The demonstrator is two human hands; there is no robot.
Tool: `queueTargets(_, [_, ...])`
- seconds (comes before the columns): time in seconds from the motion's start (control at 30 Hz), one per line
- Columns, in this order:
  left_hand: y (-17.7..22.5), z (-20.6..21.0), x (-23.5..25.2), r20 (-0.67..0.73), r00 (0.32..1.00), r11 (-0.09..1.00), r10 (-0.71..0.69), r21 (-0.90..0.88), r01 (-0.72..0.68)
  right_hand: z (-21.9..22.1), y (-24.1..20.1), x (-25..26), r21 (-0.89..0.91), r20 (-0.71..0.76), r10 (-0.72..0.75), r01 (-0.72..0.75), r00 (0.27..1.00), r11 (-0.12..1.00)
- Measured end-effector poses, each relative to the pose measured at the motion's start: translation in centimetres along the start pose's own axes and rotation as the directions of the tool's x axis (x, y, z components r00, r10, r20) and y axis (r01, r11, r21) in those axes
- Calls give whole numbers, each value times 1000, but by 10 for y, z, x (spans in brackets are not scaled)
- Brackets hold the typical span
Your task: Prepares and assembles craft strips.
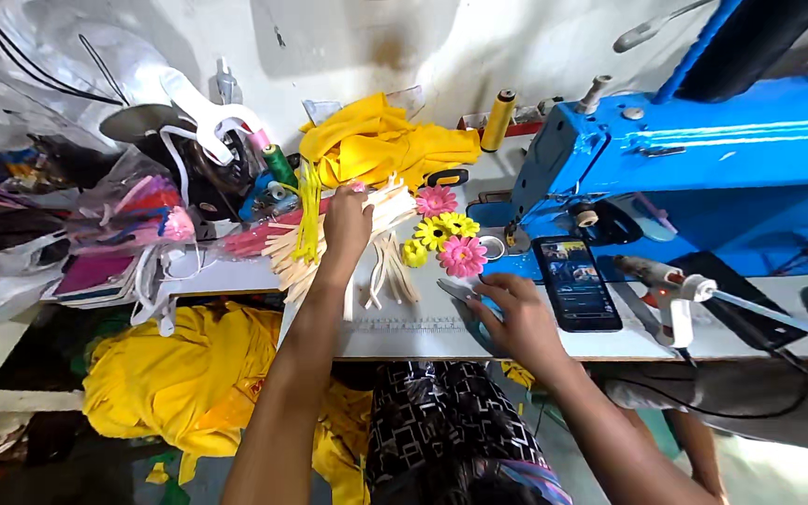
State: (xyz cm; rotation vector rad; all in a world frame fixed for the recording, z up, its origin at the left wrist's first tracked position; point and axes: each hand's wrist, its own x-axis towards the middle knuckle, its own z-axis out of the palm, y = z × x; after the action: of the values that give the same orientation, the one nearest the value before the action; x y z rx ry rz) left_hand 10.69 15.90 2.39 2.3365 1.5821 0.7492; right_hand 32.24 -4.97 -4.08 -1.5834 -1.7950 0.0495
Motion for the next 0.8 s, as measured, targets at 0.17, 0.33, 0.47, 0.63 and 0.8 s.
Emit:
queueTargets(0.17, [12,31,14,71,997,993,-19,115,11,24,-6,143,71,144,27,-38,989,997])
queueTargets(0.33, [-9,49,22,31,999,997,13,73,-15,70,1,240,92,356,255,-305,899,948])
queueTargets(0.47, [-19,57,21,43,998,997,35,71,-38,70,-2,253,182,272,238,-293,932,939])
queueTargets(0.63, [-28,74,15,-3,999,995,48,86,-48,36,-2,261,178,190,245,-278,951,944])
queueTargets(0.8, [-29,78,11,-41,998,997,47,65,-44,73,8,263,82,407,256,-314,877,946])
